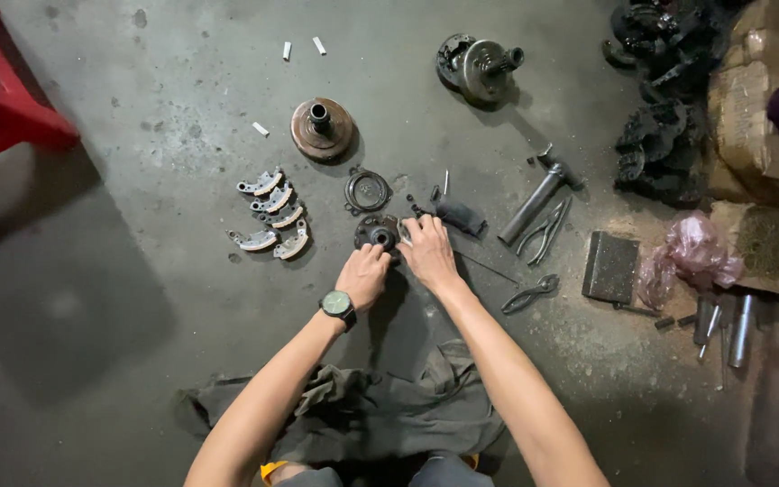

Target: Cleaning and assembling the centrifugal clutch components of a motorcycle engine.

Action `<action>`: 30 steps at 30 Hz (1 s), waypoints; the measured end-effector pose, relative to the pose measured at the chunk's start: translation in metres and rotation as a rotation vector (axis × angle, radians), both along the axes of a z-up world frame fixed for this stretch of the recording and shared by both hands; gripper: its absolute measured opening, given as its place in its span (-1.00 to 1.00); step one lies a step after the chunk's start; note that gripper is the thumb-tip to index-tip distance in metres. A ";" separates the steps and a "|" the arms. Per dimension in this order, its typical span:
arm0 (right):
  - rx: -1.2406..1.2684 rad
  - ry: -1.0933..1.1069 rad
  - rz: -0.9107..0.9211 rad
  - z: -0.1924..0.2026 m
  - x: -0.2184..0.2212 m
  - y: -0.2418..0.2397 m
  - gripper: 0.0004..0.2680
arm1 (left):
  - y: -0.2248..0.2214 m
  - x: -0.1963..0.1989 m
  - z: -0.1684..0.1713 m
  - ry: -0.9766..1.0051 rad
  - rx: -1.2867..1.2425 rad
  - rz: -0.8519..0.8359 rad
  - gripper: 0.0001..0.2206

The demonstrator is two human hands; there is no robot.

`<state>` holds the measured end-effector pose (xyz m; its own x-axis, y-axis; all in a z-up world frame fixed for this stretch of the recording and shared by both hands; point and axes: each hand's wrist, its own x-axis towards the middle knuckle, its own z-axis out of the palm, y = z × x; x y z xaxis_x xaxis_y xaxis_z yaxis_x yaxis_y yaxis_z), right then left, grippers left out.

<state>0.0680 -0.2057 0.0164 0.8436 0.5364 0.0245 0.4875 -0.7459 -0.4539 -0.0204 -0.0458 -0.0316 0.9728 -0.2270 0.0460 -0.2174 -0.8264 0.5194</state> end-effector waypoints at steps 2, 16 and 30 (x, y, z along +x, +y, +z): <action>-0.022 0.005 0.005 0.008 -0.009 0.003 -0.66 | 0.013 -0.007 -0.004 -0.018 -0.026 0.045 -0.88; -0.014 0.149 -0.151 0.007 -0.044 0.019 -0.59 | 0.048 -0.021 0.003 -0.064 -0.186 0.142 -0.88; 0.222 0.270 -0.098 0.030 -0.058 0.025 -0.68 | 0.168 -0.042 0.022 -0.266 -0.125 0.601 -0.78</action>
